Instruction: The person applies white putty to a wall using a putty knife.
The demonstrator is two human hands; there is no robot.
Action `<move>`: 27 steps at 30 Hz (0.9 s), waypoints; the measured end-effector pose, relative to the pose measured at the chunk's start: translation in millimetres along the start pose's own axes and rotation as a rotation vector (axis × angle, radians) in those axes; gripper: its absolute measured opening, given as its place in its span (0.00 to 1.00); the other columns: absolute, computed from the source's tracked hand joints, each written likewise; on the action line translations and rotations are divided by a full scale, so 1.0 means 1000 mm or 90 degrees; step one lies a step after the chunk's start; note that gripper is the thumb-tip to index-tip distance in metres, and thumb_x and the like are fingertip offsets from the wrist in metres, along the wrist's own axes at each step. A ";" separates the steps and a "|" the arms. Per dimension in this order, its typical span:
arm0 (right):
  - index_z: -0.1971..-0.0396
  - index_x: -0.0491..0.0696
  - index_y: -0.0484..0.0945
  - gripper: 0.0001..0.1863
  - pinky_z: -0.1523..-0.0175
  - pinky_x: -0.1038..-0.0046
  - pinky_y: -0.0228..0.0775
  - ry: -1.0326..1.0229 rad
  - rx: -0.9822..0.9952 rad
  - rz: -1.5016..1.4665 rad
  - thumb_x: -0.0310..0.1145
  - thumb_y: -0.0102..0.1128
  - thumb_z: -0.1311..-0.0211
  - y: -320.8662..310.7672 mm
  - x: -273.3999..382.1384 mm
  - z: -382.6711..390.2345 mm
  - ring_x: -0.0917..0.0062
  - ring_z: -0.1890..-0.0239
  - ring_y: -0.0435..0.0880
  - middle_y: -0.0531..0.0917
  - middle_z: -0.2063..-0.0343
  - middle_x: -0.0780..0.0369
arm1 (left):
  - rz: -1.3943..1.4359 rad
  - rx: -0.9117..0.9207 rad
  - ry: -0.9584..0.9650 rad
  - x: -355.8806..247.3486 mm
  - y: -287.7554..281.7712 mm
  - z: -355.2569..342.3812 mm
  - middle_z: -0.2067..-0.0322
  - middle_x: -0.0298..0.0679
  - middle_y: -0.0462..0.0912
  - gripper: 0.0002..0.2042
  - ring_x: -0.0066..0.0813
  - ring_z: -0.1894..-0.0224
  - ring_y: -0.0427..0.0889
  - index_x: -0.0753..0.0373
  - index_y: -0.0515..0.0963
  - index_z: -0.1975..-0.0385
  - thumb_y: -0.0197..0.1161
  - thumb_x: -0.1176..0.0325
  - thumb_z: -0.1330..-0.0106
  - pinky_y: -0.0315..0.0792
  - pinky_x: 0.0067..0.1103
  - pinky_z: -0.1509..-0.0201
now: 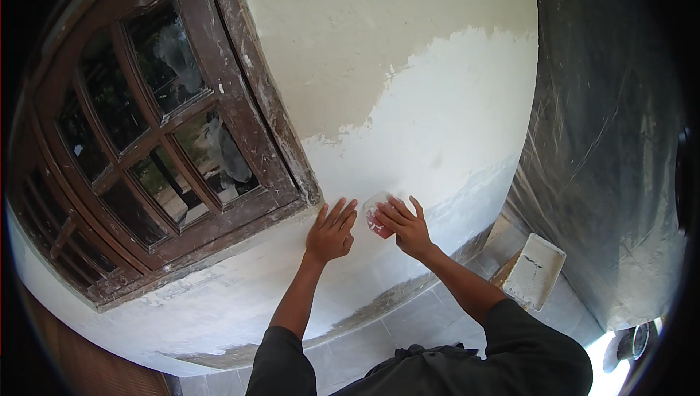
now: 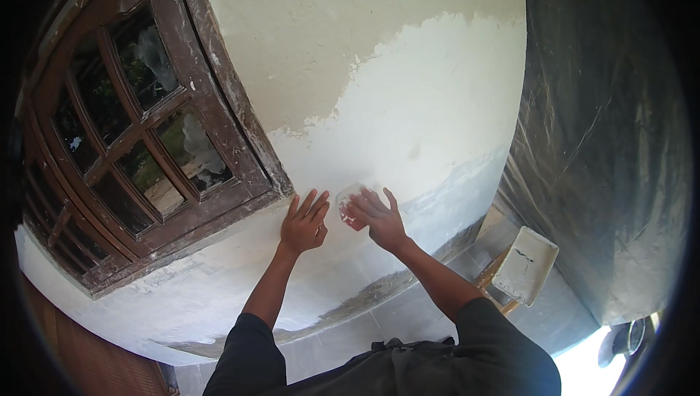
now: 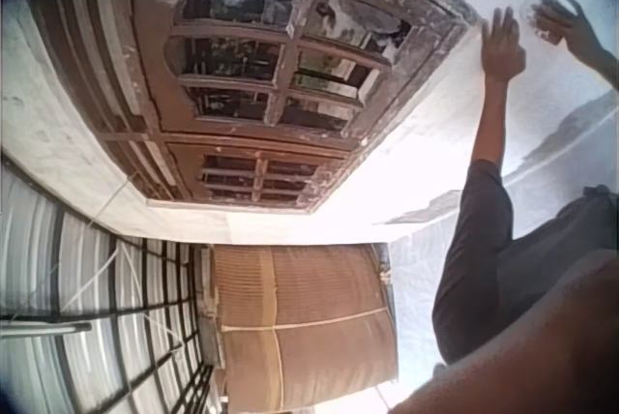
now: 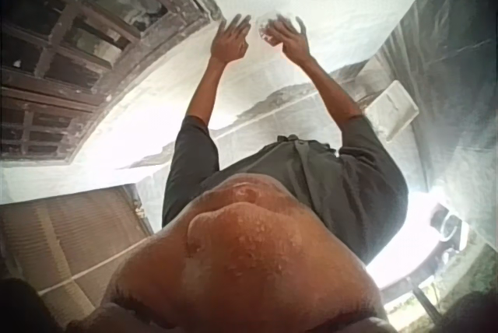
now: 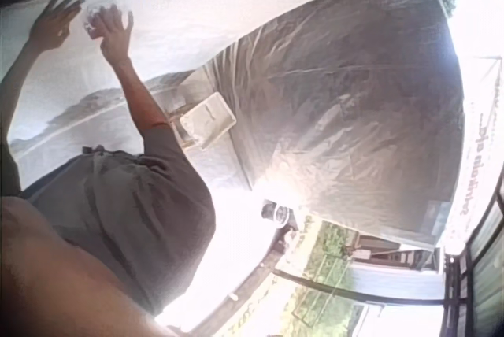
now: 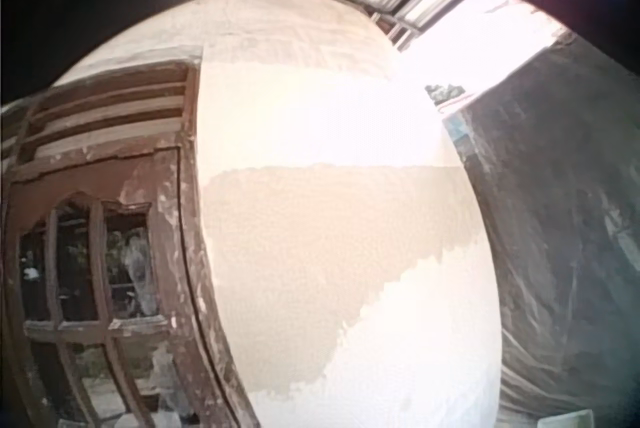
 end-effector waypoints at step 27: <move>0.38 0.51 0.77 0.31 0.36 0.60 0.53 -0.026 -0.339 -0.018 0.17 0.56 0.44 -0.082 0.075 -0.170 0.68 0.38 0.78 0.82 0.40 0.64 | 0.010 0.091 0.050 0.014 -0.009 0.064 0.30 0.30 0.70 0.23 0.28 0.24 0.62 0.57 0.77 0.43 0.57 0.66 0.41 0.48 0.34 0.20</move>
Point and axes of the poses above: each hand's wrist, its own z-axis away from the middle knuckle, its own y-axis out of the palm, x = y × z, the point moved 4 cm from there along -z, towards the middle knuckle
